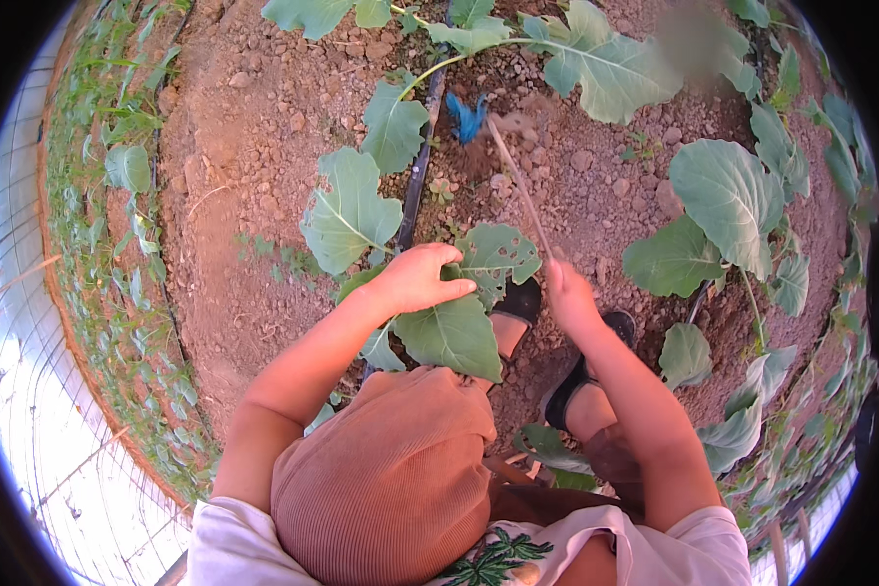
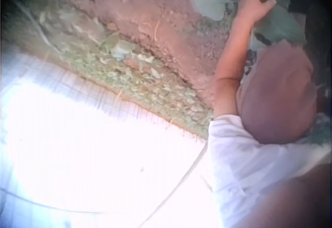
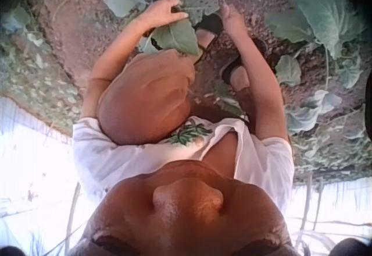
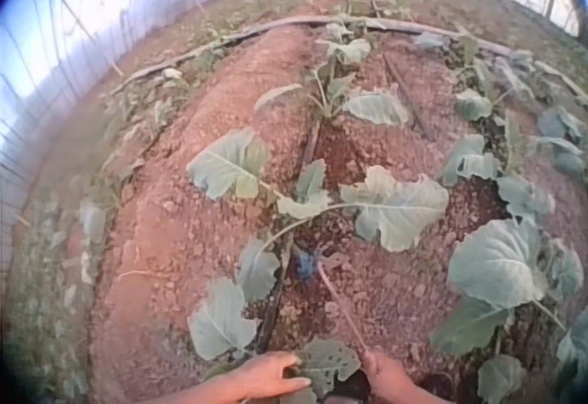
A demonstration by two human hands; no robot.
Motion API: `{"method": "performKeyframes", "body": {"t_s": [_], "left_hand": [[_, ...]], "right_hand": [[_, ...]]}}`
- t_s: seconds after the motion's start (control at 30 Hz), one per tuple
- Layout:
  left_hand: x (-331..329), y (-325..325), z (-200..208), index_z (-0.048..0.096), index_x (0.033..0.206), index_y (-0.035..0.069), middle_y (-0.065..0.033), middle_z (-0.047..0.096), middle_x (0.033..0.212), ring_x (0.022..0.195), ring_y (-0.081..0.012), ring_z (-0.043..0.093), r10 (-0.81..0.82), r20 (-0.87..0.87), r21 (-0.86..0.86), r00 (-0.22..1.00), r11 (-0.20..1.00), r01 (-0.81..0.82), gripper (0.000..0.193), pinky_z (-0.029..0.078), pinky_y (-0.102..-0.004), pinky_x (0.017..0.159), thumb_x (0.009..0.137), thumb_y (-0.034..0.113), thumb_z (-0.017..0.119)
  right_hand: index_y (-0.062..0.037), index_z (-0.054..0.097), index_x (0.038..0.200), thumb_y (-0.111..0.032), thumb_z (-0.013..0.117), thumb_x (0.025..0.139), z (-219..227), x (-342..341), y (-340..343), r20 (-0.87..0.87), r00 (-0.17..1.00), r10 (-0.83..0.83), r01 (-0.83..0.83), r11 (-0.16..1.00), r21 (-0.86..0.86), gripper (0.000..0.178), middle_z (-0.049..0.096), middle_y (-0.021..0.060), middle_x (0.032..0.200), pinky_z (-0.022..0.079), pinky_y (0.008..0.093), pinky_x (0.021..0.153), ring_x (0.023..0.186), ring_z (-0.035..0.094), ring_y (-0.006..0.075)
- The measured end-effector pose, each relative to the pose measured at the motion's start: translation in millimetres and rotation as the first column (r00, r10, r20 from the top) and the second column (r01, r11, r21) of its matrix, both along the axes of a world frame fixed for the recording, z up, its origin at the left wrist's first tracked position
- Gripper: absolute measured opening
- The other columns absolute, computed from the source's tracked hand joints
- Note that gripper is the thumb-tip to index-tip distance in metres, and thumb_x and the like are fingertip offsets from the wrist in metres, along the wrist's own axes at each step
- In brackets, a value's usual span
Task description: The person uses a small hand hoe to loosen soil and remove weeds from around rows of young leafy plants in a garden bed. They move along the row, clearing debris and pulling weeds by hand.
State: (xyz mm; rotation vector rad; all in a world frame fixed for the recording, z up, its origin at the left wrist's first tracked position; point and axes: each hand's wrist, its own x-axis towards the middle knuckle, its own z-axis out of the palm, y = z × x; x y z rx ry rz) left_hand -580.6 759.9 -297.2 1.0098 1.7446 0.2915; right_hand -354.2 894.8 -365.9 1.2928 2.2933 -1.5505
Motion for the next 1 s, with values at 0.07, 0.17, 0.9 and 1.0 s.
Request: {"method": "performKeyframes", "body": {"t_s": [0.07,0.17,0.9,1.0], "left_hand": [[-1,-1,1,0.057,0.11,-0.002,-0.0182,0.059,0.107,0.101,-0.0318,0.057,-0.001,-0.01,-0.01,1.0,1.0,0.001,0.054,0.046,-0.0377,0.086,0.079,0.041,0.068],[3,-3,-3,0.057,0.109,-0.002,-0.0178,0.059,0.106,0.1,-0.0322,0.057,-0.016,-0.036,0.036,0.999,0.999,0.018,0.052,0.046,-0.0378,0.085,0.08,0.04,0.066],[7,-17,0,0.059,0.103,-0.002,-0.0176,0.061,0.094,0.091,-0.034,0.06,-0.032,-0.088,0.132,0.996,0.99,0.043,0.038,0.048,-0.0401,0.079,0.084,0.031,0.063],[7,-14,5,0.06,0.102,-0.001,-0.0177,0.062,0.096,0.092,-0.0342,0.059,-0.034,-0.099,0.099,0.995,0.994,0.044,0.036,0.048,-0.0399,0.08,0.084,0.03,0.062]], "right_hand": [[-0.0017,0.055,0.092,-0.036,0.04,0.097,24,21,11,0.109,0.991,0.076,-0.069,0.996,-0.063,0.038,0.059,0.0244,0.08,0.045,0.0456,0.071,0.081,0.058,0.0428],[-0.0022,0.055,0.091,-0.036,0.04,0.096,34,20,16,0.16,0.985,0.059,-0.042,0.993,-0.108,0.037,0.059,0.0245,0.08,0.045,0.046,0.071,0.082,0.058,0.0431],[-0.0029,0.055,0.099,-0.032,0.043,0.096,9,-2,-22,0.037,0.993,0.111,-0.098,0.961,-0.259,0.032,0.06,0.0263,0.08,0.047,0.046,0.067,0.077,0.058,0.0437],[-0.0028,0.054,0.093,-0.033,0.044,0.096,16,32,-28,0.035,0.968,0.249,-0.242,0.961,-0.136,0.032,0.06,0.0264,0.075,0.046,0.0496,0.065,0.074,0.058,0.0456]]}}
